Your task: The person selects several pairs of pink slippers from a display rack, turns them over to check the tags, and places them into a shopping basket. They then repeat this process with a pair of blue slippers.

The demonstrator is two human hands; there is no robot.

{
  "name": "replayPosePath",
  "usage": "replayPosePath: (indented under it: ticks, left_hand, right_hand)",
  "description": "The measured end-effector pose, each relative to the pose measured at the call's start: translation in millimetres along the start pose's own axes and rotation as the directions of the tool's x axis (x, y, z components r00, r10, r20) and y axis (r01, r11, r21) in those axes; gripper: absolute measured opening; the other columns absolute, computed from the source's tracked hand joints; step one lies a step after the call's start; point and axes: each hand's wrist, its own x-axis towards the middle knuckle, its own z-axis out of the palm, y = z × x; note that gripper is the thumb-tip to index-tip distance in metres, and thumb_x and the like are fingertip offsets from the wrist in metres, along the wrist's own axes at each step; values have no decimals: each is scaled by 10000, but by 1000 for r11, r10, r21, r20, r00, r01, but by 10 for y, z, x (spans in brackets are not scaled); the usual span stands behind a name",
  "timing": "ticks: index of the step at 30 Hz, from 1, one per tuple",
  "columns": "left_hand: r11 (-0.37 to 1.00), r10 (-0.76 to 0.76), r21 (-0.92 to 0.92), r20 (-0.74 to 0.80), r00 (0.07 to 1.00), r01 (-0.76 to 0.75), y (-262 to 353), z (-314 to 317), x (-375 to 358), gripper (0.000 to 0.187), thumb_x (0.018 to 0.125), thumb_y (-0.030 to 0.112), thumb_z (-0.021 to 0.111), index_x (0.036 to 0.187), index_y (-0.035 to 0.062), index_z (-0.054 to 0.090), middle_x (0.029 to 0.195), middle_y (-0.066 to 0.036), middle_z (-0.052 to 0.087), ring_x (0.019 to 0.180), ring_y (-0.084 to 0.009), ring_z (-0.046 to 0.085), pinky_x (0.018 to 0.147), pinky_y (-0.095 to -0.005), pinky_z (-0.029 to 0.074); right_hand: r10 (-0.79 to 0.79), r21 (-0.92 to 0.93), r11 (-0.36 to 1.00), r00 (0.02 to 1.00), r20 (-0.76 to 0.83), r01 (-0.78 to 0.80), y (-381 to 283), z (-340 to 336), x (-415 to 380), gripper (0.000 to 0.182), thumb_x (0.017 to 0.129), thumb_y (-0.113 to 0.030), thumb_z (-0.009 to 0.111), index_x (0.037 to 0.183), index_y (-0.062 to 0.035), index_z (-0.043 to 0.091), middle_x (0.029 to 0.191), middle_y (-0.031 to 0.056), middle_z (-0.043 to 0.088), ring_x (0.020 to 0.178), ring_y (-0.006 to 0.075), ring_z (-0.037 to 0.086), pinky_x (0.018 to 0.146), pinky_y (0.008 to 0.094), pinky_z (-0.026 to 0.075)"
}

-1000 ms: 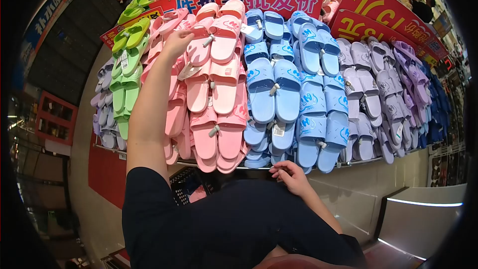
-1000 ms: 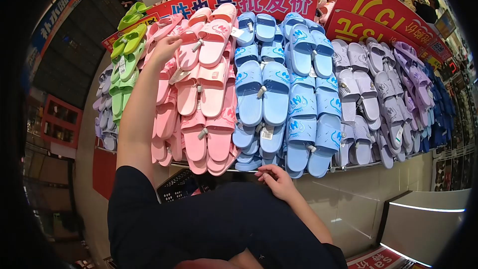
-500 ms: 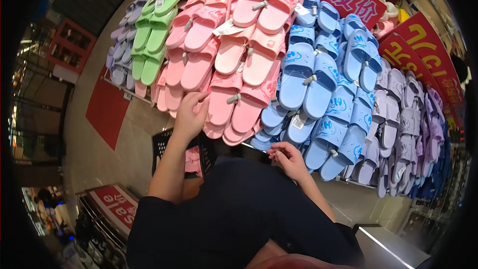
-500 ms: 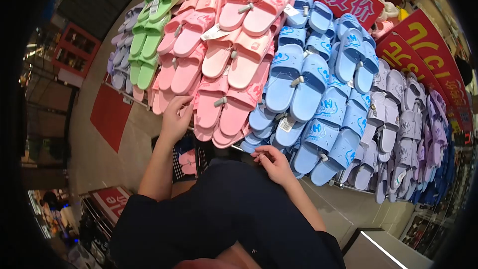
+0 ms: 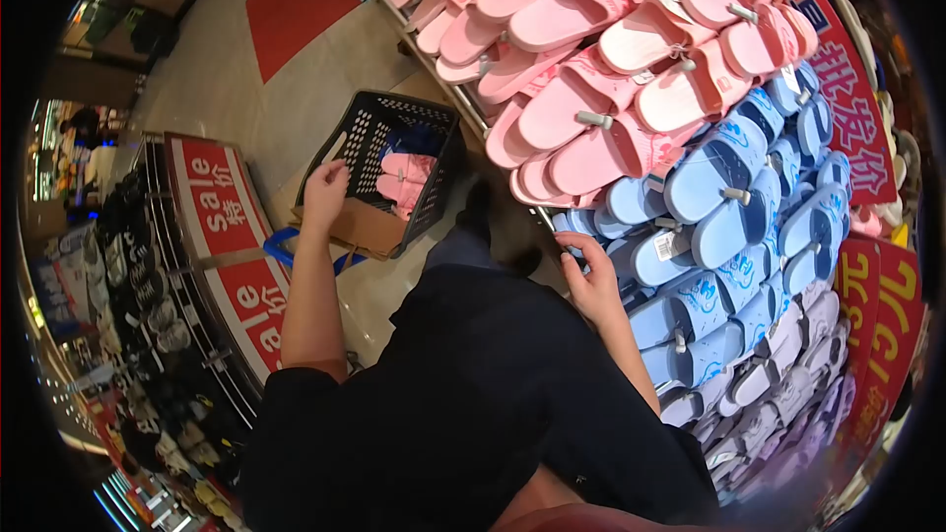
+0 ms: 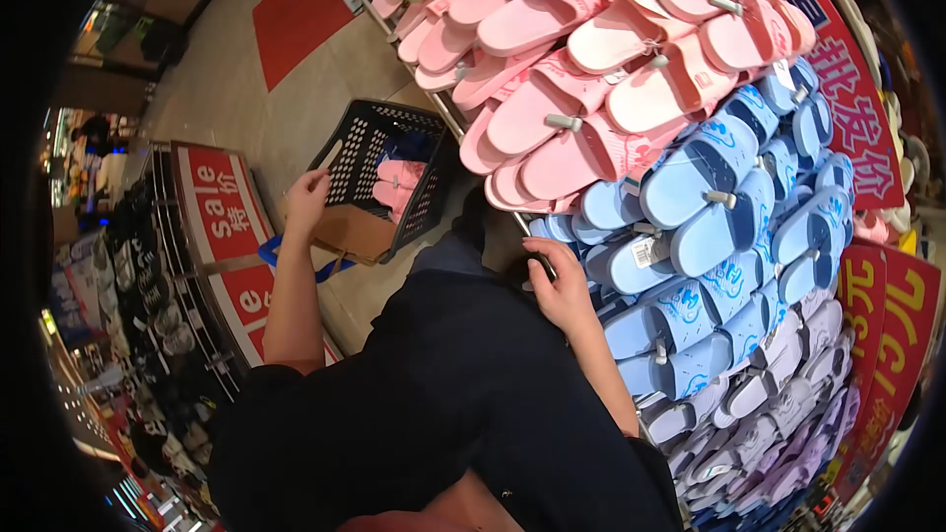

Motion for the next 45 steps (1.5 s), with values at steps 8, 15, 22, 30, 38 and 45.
replayPosePath:
  ticks: [8,15,22,30,38,45]
  left_hand:
    - [926,-330,-103,244,912,363,-710,356,-659,289,927,159,626,1126,-50,650,1014,-116,693,943,-164,641,830,-283,494]
    - [874,-295,-283,335,895,394,-1528,1156,-54,219,937,151,607,1064,-20,654,841,-19,633,724,-91,574,618,-239,447]
    - [680,-643,-148,352,680,719,-1684,1625,485,171,909,26,535,1006,-82,627,799,-119,641,643,-185,628,573,-302,512]
    - [686,-693,35,335,638,727,-2444,2011,990,386,873,-5,544,1250,-85,520,940,-248,661,735,-302,700,594,-382,574]
    - [798,-598,251,444,667,548,-3509,2538,1366,801,805,238,669,1513,161,300,1078,-172,699,1016,-299,669,893,-378,514]
    - [845,-528,267,290,798,463,-4005,2859,1319,416,878,111,633,1277,29,549,845,-153,681,774,-225,670,696,-313,523]
  right_hand:
    - [-11,-235,971,992,129,41,21,192,240,287,842,-56,621,1128,-29,626,1301,184,581,1194,373,544,1024,419,419]
    - [-195,-583,752,948,251,309,34,625,918,470,721,15,647,1185,-54,620,1420,231,435,1203,425,464,1014,481,396]
    - [-218,-869,421,959,181,260,500,922,922,511,710,-91,699,1215,-158,658,1451,216,423,1167,317,428,1004,378,330]
    - [-234,-917,340,963,133,210,636,974,853,464,660,-33,694,1104,-167,672,1406,197,410,1194,366,374,1003,399,316]
    - [-278,-901,317,937,210,296,710,940,854,492,633,-74,662,1124,-71,623,1359,259,404,1342,347,282,1017,483,242]
    - [-257,-880,325,928,270,346,674,933,878,507,613,-65,626,1119,-36,617,1310,135,506,1337,358,281,1013,484,228]
